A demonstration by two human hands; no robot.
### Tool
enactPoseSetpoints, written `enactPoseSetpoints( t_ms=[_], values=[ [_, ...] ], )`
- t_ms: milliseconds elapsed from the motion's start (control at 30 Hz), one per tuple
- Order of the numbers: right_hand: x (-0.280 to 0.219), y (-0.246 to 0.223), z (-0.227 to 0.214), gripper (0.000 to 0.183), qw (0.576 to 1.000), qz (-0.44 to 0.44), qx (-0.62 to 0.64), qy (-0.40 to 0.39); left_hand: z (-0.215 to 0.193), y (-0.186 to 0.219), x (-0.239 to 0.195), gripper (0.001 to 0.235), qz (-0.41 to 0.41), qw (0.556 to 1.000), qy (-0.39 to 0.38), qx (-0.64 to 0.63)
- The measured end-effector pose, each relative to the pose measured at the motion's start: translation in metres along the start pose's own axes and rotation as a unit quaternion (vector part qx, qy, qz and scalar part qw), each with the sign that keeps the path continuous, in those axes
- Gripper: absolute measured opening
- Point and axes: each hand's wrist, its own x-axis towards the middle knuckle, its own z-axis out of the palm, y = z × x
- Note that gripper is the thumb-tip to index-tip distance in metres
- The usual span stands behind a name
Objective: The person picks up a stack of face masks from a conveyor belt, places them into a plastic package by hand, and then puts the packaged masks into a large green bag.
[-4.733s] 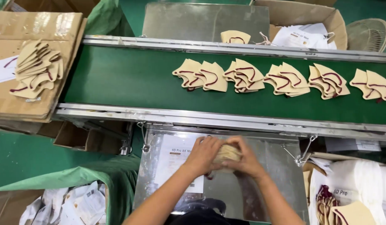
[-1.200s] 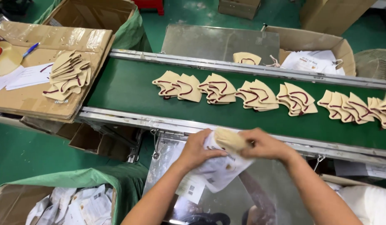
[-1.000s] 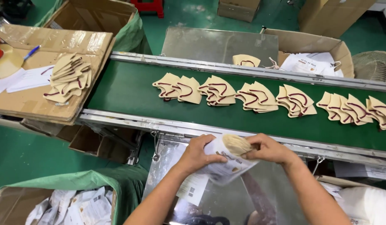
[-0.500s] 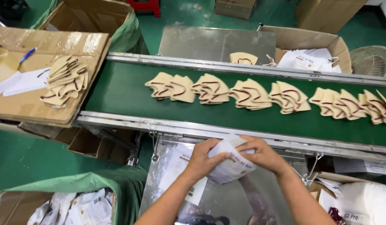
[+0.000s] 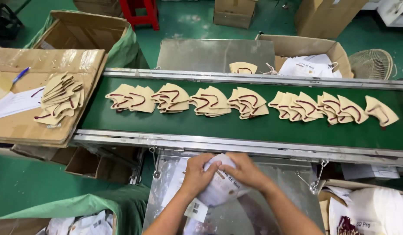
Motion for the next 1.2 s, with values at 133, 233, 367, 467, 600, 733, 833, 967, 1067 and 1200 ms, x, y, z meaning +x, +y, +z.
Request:
enactPoseSetpoints(
  t_ms=[133, 233, 367, 467, 600, 733, 833, 967, 1067, 1200],
  values=[
    [-0.040, 0.011, 0.027, 0.031, 0.996, 0.079, 0.026, 0.043, -0.005, -0.009, -0.011, 0.019, -0.085, 0.995, -0.017, -0.047],
    [-0.076, 0.036, 0.027, 0.031, 0.985, 0.142, 0.087, 0.046, 0.010, -0.035, -0.016, 0.020, -0.155, 0.982, -0.021, -0.109],
    [-0.122, 0.099, -0.022, 0.024, 0.929, 0.364, -0.027, 0.053, 0.034, -0.065, -0.018, 0.025, -0.238, 0.948, 0.046, -0.208],
    [-0.064, 0.038, -0.067, 0.024, 0.914, 0.191, -0.223, 0.281, 0.109, -0.147, -0.018, 0.034, -0.257, 0.956, 0.107, -0.094],
    [0.073, 0.047, -0.079, 0.062, 0.846, -0.002, -0.417, 0.331, 0.105, -0.077, -0.005, 0.042, -0.083, 0.992, 0.042, -0.081],
    [0.148, 0.126, -0.079, 0.055, 0.838, -0.028, -0.462, 0.290, 0.006, -0.082, 0.029, 0.028, -0.123, 0.988, -0.028, -0.090],
    [0.177, 0.082, -0.082, 0.027, 0.877, 0.062, -0.384, 0.282, -0.115, -0.116, 0.093, 0.020, -0.151, 0.984, 0.096, 0.003],
    [0.218, 0.031, -0.033, 0.046, 0.901, 0.133, -0.354, 0.214, -0.267, -0.185, 0.196, 0.052, -0.127, 0.912, 0.246, 0.302],
    [0.230, 0.069, 0.015, 0.074, 0.764, -0.174, -0.542, 0.304, -0.310, -0.204, 0.238, 0.095, -0.270, 0.870, 0.165, 0.378],
    [0.268, 0.039, -0.005, 0.040, 0.861, 0.221, -0.429, 0.161, -0.309, -0.166, 0.250, 0.122, -0.413, 0.815, 0.050, 0.403]
  ],
)
